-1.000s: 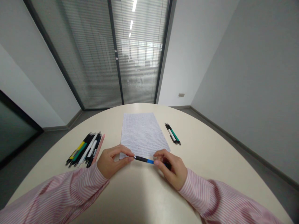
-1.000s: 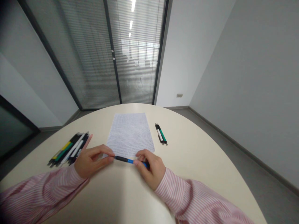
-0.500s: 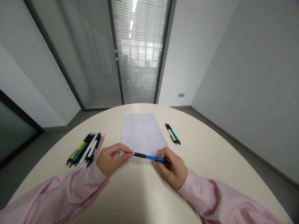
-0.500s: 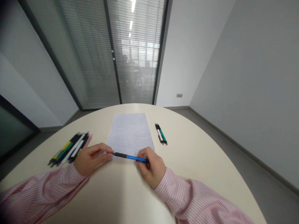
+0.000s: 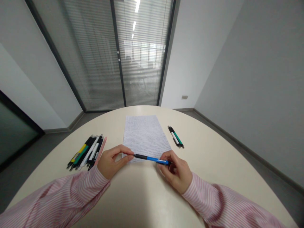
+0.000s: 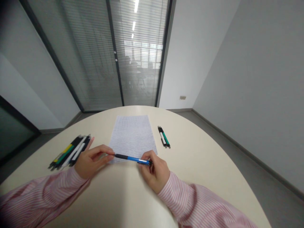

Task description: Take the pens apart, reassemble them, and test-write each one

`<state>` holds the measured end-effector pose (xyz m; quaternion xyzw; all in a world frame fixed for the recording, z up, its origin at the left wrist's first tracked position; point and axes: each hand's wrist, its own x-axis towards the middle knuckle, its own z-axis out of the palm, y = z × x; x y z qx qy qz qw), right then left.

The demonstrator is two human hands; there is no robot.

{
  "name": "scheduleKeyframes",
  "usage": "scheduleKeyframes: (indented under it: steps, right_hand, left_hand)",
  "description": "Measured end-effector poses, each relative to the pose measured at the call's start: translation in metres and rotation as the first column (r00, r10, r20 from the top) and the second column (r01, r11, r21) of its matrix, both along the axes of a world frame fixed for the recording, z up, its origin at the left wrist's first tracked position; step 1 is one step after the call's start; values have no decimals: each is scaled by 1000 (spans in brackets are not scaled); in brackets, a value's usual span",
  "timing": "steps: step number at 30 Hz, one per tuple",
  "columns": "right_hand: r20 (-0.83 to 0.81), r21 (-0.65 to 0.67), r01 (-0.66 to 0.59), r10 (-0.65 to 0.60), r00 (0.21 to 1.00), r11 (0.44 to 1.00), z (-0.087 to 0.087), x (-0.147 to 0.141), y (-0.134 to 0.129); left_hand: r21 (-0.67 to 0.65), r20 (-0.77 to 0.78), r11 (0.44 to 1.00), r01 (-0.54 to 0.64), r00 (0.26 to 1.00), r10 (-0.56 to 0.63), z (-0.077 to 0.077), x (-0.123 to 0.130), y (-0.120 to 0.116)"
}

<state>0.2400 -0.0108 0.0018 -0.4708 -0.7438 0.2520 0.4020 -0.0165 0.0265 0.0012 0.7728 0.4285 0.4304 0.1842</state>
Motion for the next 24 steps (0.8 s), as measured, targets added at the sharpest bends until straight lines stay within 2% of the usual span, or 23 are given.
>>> scheduleKeyframes:
  steps: [3,6,11,14,17,19,22,24]
  right_hand:
    - [-16,-65,-7,6,1000,998,2,1,1]
    - [-41,-130,1,-6,999,991,3,2,4]
    - [-217,-245,27,-82,973,969,5,1,5]
    - [-351,-351,33,-164,922,936,7,0,5]
    - [-496,-345,61,-237,835,937,8,-3,6]
    - [-622,-270,41,-207,755,962,10,-7,8]
    - [-809,-216,-87,-128,574,973,19,-15,16]
    - [-890,-267,-242,-142,434,933,28,-19,25]
  left_hand:
    - [36,-28,999,-30,999,31,-3,-1,2]
    - [81,2,997,-12,1000,12,-2,1,3]
    - [200,110,965,167,975,-191,6,8,-1]
    - [281,48,931,231,966,-254,12,10,-6]
    - [323,-41,902,286,957,-288,15,14,-11]
    - [325,-94,880,345,938,-333,15,18,-15]
    - [317,-162,855,410,912,-377,11,23,-19]
    - [297,-159,874,385,922,-352,8,24,-21]
